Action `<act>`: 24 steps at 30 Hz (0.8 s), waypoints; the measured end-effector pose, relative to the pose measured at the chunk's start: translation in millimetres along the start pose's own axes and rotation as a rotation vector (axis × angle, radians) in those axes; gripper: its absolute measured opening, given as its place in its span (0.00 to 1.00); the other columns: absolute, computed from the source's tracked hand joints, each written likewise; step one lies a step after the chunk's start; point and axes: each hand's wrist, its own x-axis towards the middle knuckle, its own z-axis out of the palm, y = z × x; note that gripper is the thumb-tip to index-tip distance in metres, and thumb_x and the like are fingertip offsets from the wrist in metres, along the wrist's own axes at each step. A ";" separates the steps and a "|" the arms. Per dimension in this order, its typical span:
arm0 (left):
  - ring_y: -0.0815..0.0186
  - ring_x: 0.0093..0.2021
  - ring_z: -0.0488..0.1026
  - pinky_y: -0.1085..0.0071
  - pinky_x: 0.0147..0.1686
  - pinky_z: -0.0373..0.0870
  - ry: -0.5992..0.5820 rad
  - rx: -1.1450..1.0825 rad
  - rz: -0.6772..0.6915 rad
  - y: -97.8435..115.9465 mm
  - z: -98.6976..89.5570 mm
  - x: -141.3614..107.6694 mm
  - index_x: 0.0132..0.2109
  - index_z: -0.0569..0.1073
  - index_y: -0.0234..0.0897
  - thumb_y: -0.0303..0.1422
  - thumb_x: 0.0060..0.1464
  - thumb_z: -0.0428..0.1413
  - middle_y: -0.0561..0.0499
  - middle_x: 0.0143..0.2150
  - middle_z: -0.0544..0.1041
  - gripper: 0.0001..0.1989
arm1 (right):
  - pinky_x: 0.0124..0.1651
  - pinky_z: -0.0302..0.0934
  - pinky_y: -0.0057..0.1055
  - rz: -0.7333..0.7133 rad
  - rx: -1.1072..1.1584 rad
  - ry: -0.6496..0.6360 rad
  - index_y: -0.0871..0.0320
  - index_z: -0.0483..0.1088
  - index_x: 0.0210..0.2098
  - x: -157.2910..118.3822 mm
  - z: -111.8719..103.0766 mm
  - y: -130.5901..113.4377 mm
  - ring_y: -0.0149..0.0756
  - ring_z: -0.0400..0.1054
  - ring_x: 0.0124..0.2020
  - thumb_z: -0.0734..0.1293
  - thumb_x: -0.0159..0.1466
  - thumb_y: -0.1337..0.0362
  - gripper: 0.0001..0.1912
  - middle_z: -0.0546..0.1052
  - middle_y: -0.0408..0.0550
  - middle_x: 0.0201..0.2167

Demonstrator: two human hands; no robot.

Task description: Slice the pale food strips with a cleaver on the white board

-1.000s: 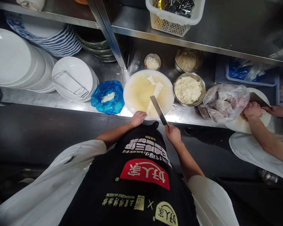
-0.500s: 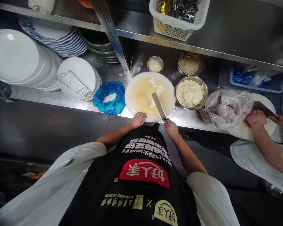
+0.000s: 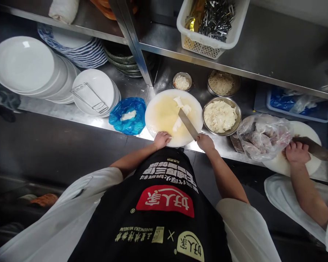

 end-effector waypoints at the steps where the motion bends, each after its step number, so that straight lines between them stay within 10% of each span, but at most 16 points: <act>1: 0.55 0.47 0.72 0.56 0.48 0.65 0.005 -0.019 -0.020 -0.5 0.6 1.3 0.47 0.81 0.41 0.38 0.64 0.54 0.44 0.44 0.78 0.13 | 0.44 0.59 0.33 -0.003 0.002 0.039 0.63 0.74 0.45 2.6 -3.7 3.3 0.47 0.72 0.45 0.57 0.73 0.59 0.18 0.79 0.61 0.43; 19: 0.61 0.40 0.76 0.68 0.38 0.67 -0.164 -0.212 -0.438 5.1 -36.6 42.0 0.43 0.79 0.42 0.45 0.64 0.53 0.50 0.39 0.80 0.15 | 0.47 0.61 0.32 0.032 0.060 0.117 0.68 0.75 0.48 53.5 -21.4 10.1 0.47 0.74 0.46 0.57 0.71 0.63 0.19 0.80 0.66 0.43; 24: 0.59 0.43 0.75 0.66 0.42 0.69 -0.150 -0.143 -0.382 1.7 -56.2 86.3 0.49 0.76 0.40 0.46 0.63 0.54 0.48 0.42 0.79 0.16 | 0.43 0.61 0.32 0.059 0.091 0.133 0.64 0.76 0.39 15.9 -2.7 51.2 0.47 0.75 0.43 0.59 0.69 0.58 0.18 0.80 0.64 0.39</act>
